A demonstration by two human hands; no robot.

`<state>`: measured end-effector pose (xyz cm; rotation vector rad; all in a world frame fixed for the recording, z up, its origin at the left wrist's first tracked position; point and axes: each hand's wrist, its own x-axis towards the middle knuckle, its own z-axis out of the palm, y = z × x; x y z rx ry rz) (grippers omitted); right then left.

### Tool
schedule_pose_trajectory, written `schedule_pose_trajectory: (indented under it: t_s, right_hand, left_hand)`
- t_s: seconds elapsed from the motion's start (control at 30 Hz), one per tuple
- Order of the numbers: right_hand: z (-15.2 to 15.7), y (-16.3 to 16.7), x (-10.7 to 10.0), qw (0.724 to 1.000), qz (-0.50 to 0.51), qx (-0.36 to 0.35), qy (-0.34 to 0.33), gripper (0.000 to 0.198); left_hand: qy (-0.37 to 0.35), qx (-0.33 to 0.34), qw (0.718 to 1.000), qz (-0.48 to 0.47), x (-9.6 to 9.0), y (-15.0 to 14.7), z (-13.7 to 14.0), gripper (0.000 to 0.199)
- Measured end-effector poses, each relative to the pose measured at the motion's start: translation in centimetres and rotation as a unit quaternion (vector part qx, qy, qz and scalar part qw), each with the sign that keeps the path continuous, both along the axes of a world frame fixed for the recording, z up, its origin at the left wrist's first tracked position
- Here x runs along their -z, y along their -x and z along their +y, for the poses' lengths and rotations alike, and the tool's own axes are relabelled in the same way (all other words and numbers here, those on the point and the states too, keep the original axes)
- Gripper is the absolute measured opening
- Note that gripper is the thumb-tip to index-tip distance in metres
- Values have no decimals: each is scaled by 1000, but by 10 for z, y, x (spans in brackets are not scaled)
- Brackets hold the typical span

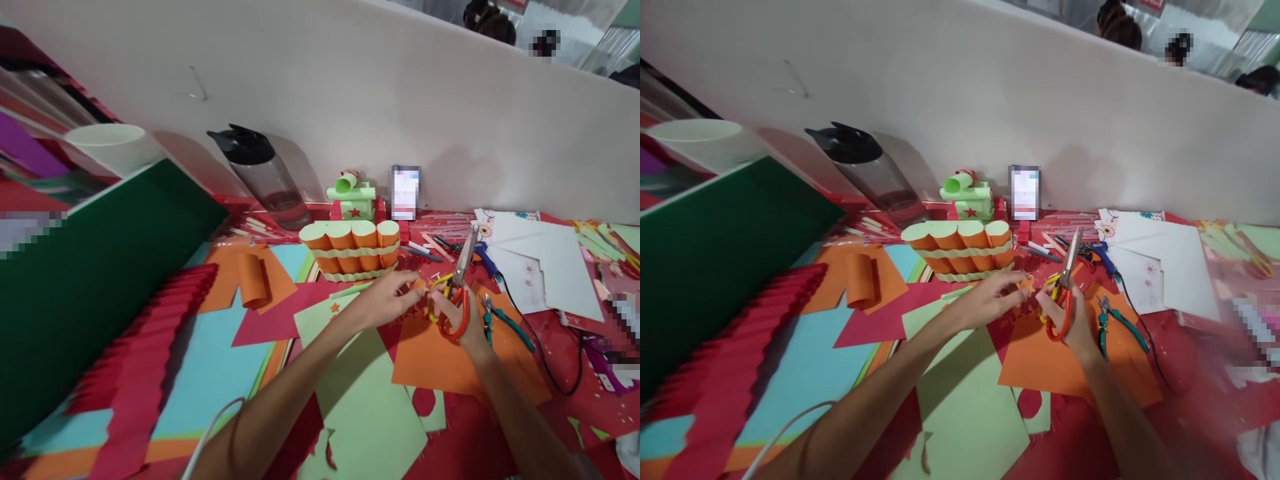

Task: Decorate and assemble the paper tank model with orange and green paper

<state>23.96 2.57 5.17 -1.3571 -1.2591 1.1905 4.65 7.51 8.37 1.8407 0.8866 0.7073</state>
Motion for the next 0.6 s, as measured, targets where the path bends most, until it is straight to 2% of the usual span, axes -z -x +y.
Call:
schedule_pose_trajectory:
  t_s: [0.17, 0.3, 0.47, 0.6]
  right_hand:
    - [1, -1, 2, 1000, -1, 1, 4, 38]
    - [2, 0, 7, 1000, 18, -5, 13, 41]
    - [3, -2, 14, 1000, 29, 11, 1, 37]
    - [2, -2, 10, 998, 44, 50, -18, 35]
  left_hand:
    - [-3, 56, 996, 72, 6, -2, -4, 21]
    - [-4, 57, 994, 98, 6, 0, -4, 22]
    - [-7, 21, 997, 78, 4, -1, -3, 29]
    - [32, 26, 998, 44, 7, -5, -3, 29]
